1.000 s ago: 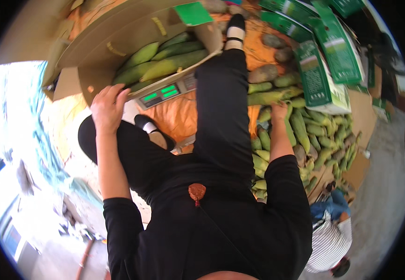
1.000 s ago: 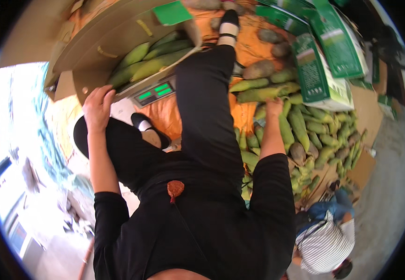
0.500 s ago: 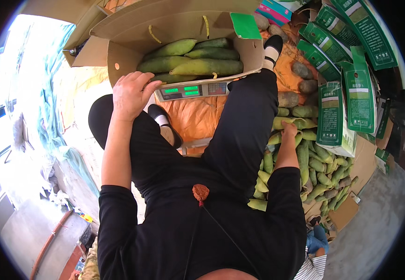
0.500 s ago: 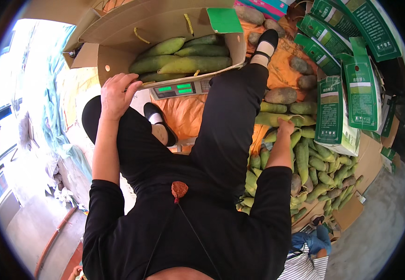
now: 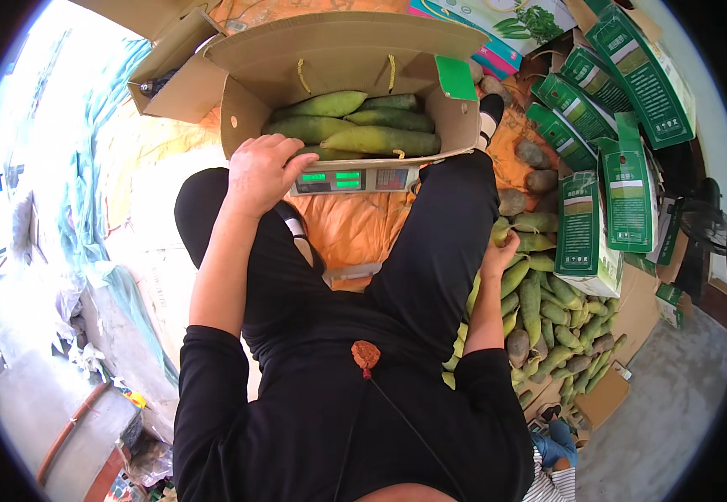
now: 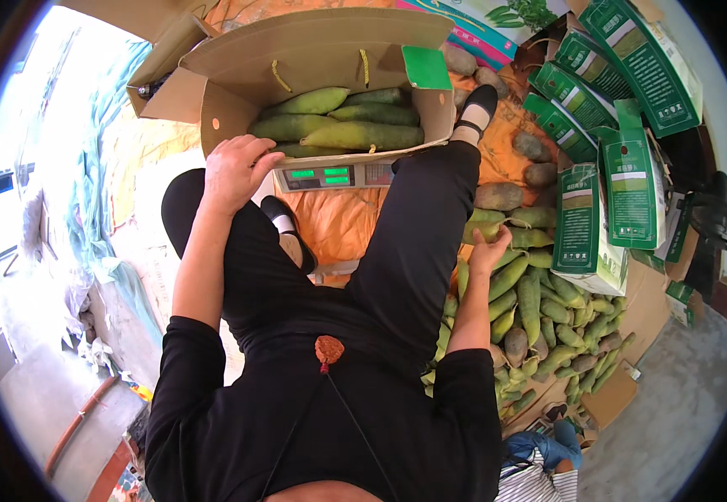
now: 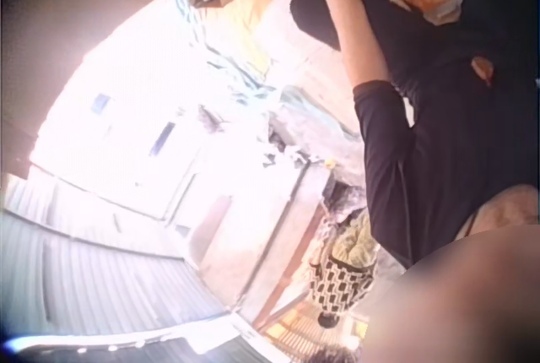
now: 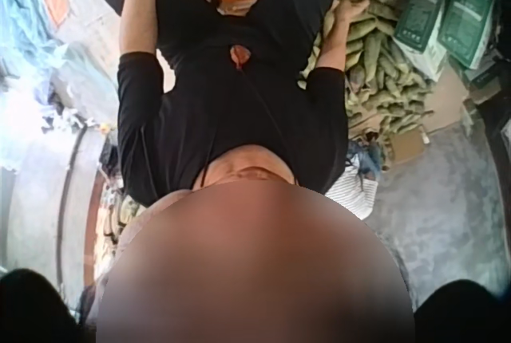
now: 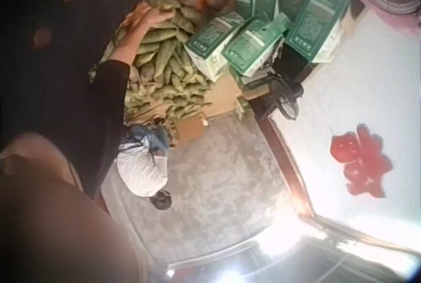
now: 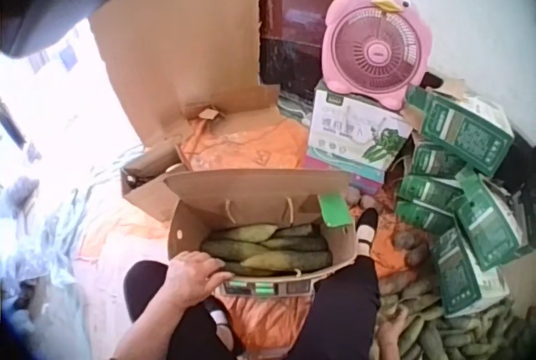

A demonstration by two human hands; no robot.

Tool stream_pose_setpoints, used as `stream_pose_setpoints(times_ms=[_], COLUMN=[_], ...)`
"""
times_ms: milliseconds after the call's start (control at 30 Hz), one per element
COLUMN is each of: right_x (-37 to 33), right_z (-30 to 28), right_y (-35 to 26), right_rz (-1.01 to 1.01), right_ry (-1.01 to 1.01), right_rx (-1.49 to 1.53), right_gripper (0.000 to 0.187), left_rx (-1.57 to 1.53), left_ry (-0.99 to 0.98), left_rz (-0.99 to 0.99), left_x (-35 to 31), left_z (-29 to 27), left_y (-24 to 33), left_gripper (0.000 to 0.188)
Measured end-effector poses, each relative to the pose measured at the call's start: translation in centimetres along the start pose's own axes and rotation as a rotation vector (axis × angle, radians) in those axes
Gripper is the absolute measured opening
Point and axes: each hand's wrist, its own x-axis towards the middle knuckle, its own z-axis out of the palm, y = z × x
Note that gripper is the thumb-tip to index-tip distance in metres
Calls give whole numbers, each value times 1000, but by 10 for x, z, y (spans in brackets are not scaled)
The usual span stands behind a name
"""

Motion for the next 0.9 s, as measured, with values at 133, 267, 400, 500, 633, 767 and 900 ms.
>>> stream_pose_setpoints(times_ms=[133,267,400,500,633,767,900], right_x=[15,22,-1,-18,-36,-49,-51], right_z=[-24,-44,-47,-28,20,83,140], right_y=[-85,-198,-312,-367,-406,-422,-396], right_rz=[-134,-461,-648,-832,-995,-1310,-1417], right_ry=[-68,-6,-34,-203,-426,-470,-466], right_rx=[-62,186,343,478,308,-110,-599], right_gripper=[52,50,50,53,48,47,41], left_rx=[-18,-47,-85,-77,-85,-98,-101], left_ry=[-1,37,28,92,102,72,96], left_rz=[-11,-4,-7,26,29,18,33], left_x=[-5,-4,-4,-5,-9,-12,-16], left_z=[-4,-2,-7,-4,-7,-15,-15], left_y=[-4,-4,-3,-5,-8,-8,-11], left_gripper=[27,26,23,27,27,23,23])
